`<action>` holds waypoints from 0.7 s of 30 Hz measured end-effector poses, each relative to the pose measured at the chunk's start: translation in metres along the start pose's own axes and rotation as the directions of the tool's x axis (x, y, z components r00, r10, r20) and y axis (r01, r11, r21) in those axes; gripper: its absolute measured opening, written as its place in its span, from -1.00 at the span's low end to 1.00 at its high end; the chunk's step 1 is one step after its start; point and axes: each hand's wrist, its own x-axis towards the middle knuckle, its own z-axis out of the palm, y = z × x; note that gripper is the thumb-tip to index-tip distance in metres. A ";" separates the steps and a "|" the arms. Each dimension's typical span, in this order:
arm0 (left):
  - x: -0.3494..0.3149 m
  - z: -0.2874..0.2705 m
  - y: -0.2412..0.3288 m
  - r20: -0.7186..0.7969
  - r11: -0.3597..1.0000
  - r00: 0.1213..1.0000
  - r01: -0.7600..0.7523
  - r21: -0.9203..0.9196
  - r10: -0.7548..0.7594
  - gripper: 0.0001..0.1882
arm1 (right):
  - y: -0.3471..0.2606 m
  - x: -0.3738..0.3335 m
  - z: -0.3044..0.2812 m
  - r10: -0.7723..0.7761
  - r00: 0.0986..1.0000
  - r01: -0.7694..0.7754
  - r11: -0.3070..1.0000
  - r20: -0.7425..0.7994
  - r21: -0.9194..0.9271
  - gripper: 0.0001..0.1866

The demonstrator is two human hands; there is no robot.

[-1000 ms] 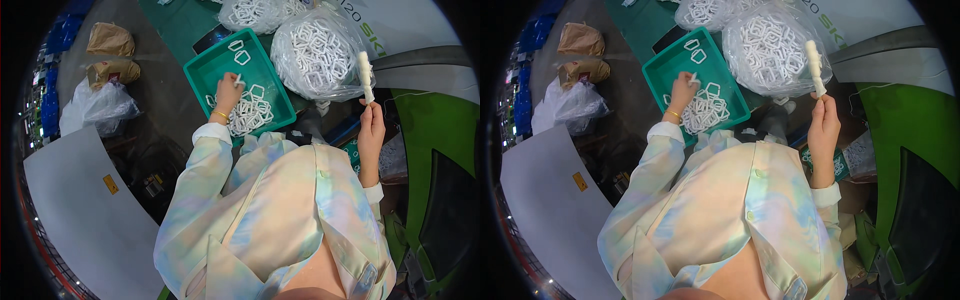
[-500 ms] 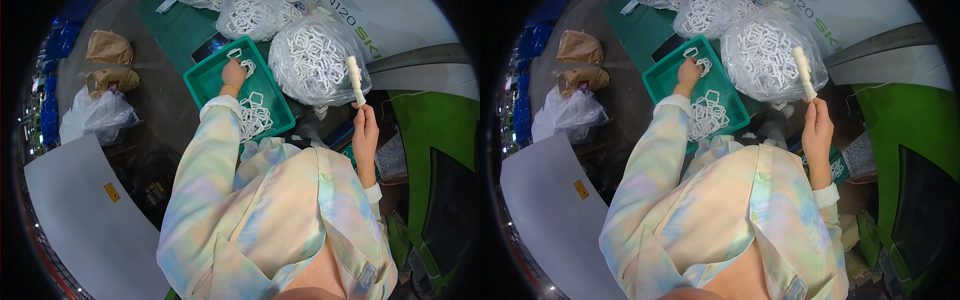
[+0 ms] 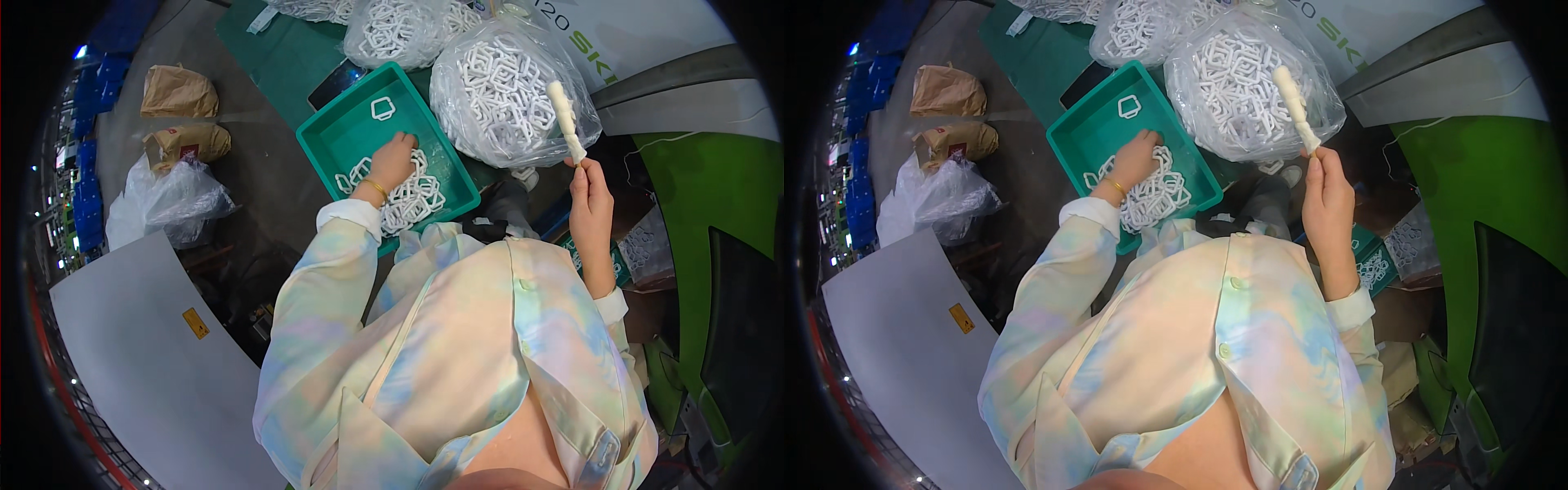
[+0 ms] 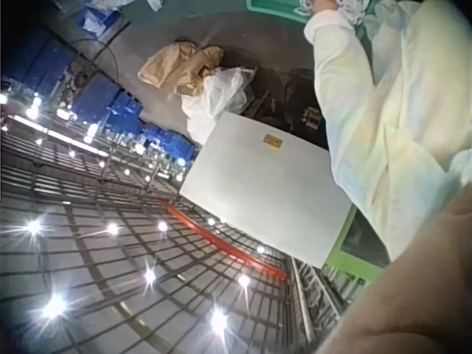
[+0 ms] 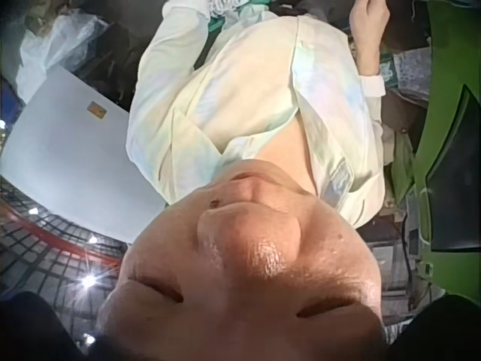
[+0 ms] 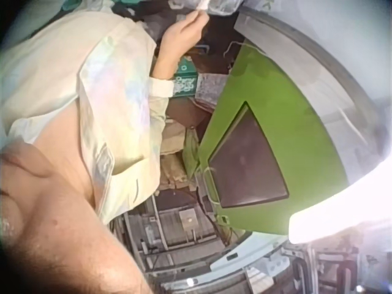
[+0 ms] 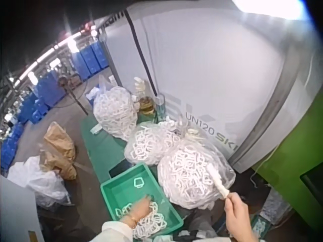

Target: Assembling white plastic ring components by sliding them onto a plastic rod.

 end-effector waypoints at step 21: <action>-0.009 -0.106 0.131 -0.524 0.739 0.845 -0.284 -0.611 -0.108 -0.80 | -0.059 -0.007 0.045 -0.115 0.956 0.075 0.985 0.270 0.156 -0.81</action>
